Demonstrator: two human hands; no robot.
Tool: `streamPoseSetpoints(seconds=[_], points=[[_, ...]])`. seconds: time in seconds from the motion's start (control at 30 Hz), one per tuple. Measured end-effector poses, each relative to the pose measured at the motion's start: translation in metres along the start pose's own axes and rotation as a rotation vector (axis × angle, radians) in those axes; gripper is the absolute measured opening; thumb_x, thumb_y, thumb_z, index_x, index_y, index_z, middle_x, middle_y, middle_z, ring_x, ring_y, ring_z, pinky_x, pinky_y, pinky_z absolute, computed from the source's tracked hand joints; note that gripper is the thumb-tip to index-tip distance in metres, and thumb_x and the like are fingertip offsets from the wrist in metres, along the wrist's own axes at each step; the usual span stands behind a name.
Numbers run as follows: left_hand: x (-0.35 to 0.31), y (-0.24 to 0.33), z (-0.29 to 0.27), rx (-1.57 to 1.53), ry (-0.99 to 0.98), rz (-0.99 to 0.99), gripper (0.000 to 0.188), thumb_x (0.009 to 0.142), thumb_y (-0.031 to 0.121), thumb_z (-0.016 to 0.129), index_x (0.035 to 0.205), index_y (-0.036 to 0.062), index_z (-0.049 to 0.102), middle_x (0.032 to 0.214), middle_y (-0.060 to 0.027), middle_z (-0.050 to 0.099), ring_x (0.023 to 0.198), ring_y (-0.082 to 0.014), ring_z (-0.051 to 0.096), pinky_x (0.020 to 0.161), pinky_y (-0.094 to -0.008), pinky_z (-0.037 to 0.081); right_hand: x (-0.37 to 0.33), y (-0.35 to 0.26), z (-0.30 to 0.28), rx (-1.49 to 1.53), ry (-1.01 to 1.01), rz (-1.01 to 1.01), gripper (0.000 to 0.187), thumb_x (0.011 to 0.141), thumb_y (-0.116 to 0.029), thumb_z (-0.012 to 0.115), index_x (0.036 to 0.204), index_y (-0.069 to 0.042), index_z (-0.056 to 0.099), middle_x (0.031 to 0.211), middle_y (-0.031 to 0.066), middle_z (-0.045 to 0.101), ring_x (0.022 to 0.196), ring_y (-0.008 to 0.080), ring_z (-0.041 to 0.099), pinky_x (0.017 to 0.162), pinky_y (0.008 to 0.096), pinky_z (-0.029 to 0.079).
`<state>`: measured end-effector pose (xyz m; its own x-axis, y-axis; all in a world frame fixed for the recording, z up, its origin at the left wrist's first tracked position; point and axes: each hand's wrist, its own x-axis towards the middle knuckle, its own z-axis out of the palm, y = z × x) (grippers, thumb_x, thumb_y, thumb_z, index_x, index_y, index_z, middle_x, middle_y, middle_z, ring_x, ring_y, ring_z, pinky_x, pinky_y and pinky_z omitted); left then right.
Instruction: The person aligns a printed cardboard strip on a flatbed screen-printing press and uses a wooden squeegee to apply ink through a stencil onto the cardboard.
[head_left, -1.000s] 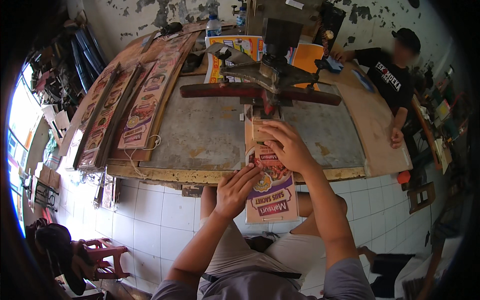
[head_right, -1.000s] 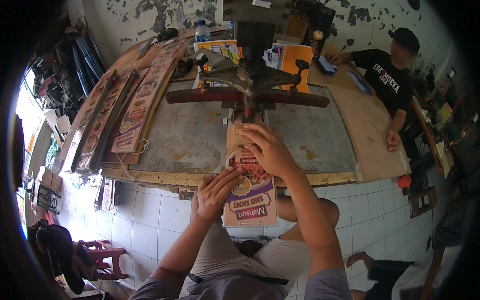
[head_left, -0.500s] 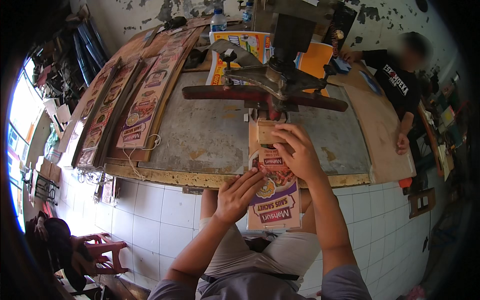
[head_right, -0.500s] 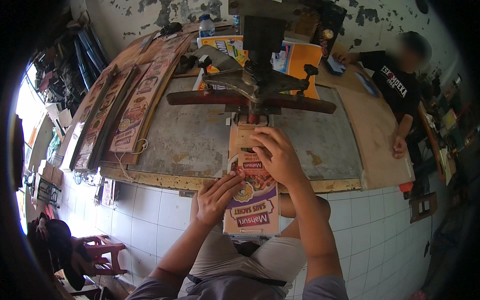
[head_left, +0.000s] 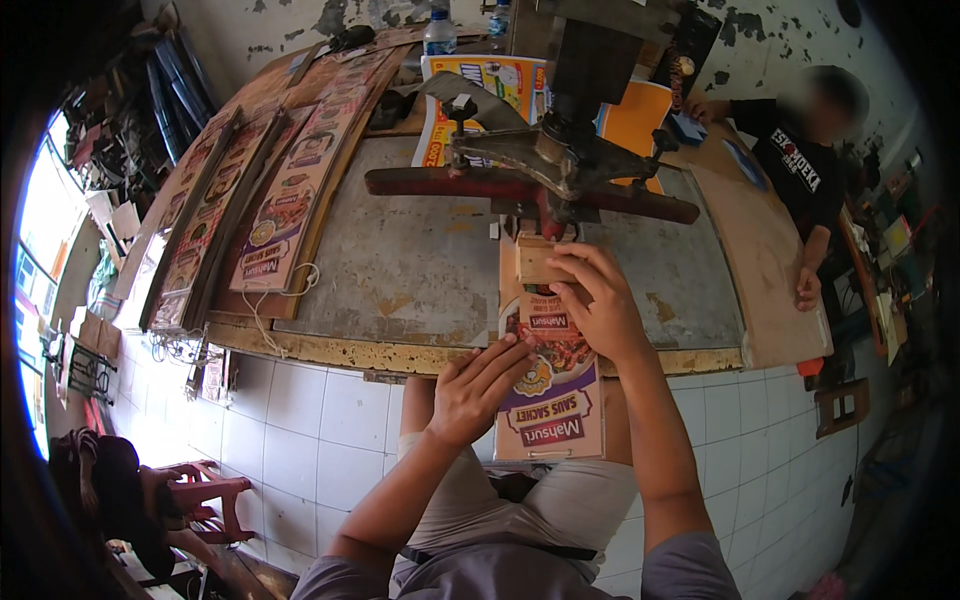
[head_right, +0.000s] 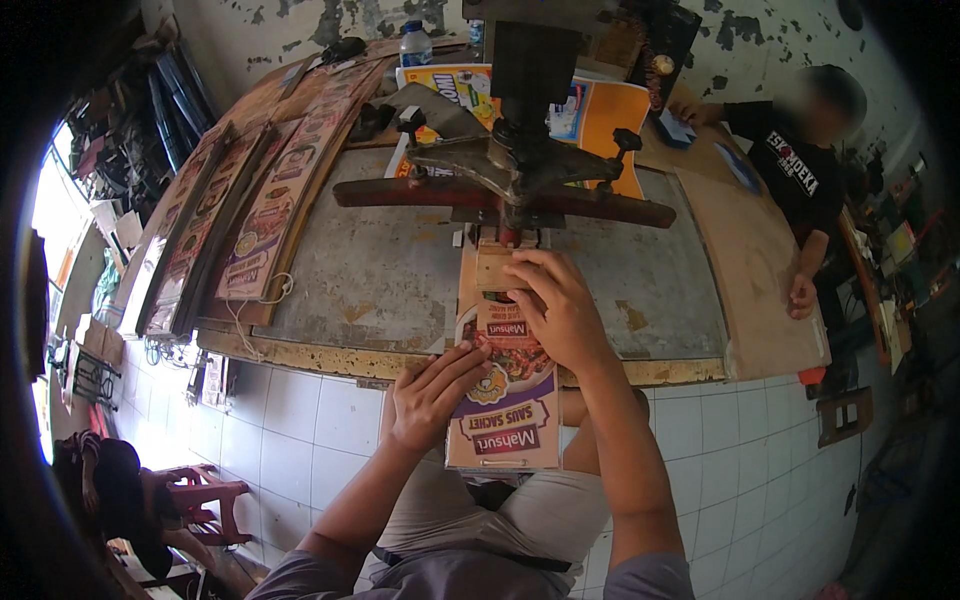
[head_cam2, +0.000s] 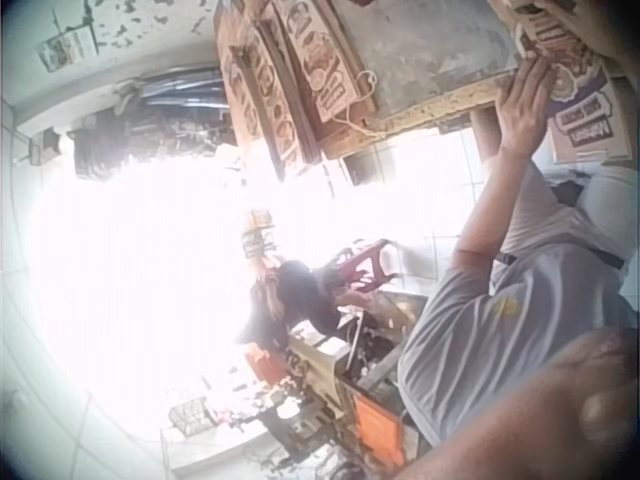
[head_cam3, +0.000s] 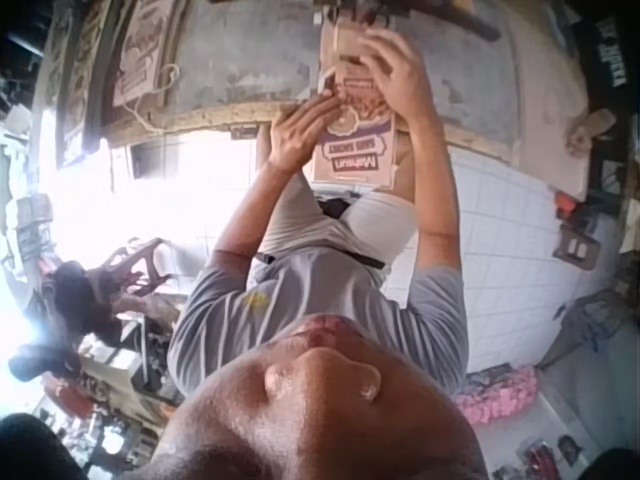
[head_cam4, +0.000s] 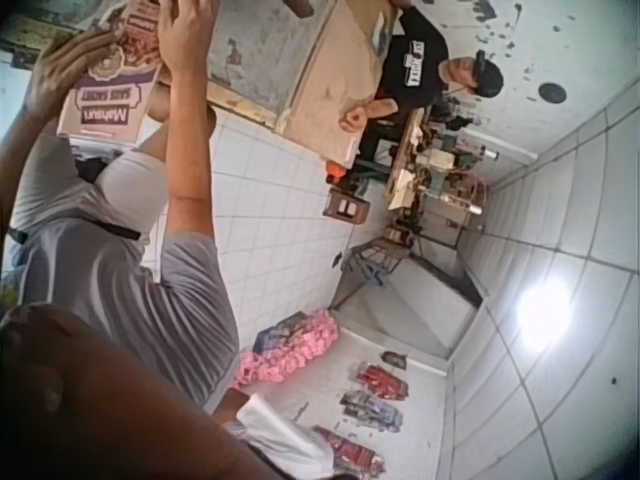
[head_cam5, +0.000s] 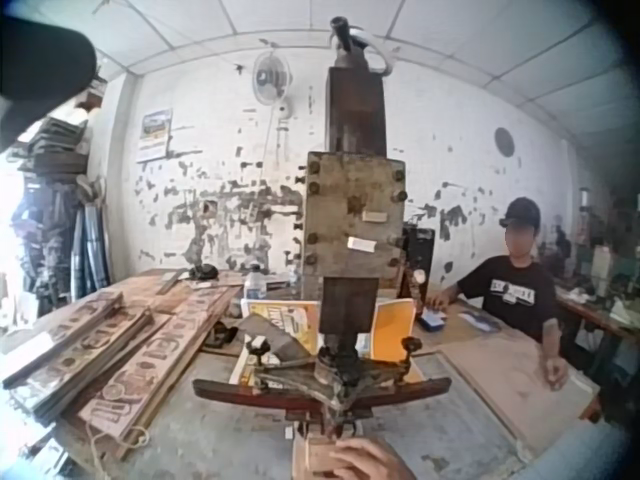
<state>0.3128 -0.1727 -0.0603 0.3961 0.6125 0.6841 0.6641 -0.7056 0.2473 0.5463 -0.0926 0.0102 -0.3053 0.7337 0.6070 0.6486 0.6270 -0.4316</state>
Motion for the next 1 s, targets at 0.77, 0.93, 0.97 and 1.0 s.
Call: streamPoseSetpoints(seconds=[0.77,0.93,0.97,1.0], points=[[0.0003,0.0002,-0.0006,0.012,-0.003,0.002,0.037,0.097,0.013,0.061,0.131,0.0192,0.074,0.147,0.0047,0.071,0.138,-0.0111,0.065,0.101,-0.0301,0.049,-0.0026,0.0012,0.0012,-0.026,0.005,0.003,0.030,0.094,-0.005,0.079,0.123,-0.004,0.073,0.131,0.0094,0.066,0.122,0.0333,0.064,0.104,0.0464,0.054],[-0.0007,0.0004,0.0000,0.006,0.003,0.001,0.037,0.097,0.013,0.061,0.131,0.0184,0.074,0.146,0.0039,0.071,0.137,-0.0117,0.065,0.102,-0.0303,0.049,-0.0032,0.0003,0.0007,-0.049,0.021,0.004,0.031,0.092,-0.007,0.081,0.122,-0.005,0.073,0.130,0.0087,0.067,0.122,0.0333,0.064,0.104,0.0462,0.054],[-0.0007,0.0005,-0.0008,-0.001,-0.001,-0.005,0.037,0.097,0.013,0.061,0.131,0.0182,0.074,0.146,0.0036,0.071,0.137,-0.0119,0.066,0.102,-0.0305,0.049,-0.0031,0.0001,0.0008,-0.056,0.030,-0.002,0.032,0.091,-0.007,0.081,0.122,-0.005,0.073,0.130,0.0084,0.067,0.122,0.0333,0.064,0.104,0.0461,0.053],[-0.0005,0.0003,-0.0018,0.000,-0.002,-0.005,0.037,0.097,0.013,0.061,0.131,0.0182,0.074,0.146,0.0036,0.071,0.137,-0.0119,0.066,0.102,-0.0305,0.049,-0.0030,0.0001,0.0009,-0.063,0.039,-0.007,0.033,0.091,-0.008,0.082,0.122,-0.006,0.073,0.130,0.0082,0.067,0.121,0.0333,0.064,0.103,0.0460,0.053]])
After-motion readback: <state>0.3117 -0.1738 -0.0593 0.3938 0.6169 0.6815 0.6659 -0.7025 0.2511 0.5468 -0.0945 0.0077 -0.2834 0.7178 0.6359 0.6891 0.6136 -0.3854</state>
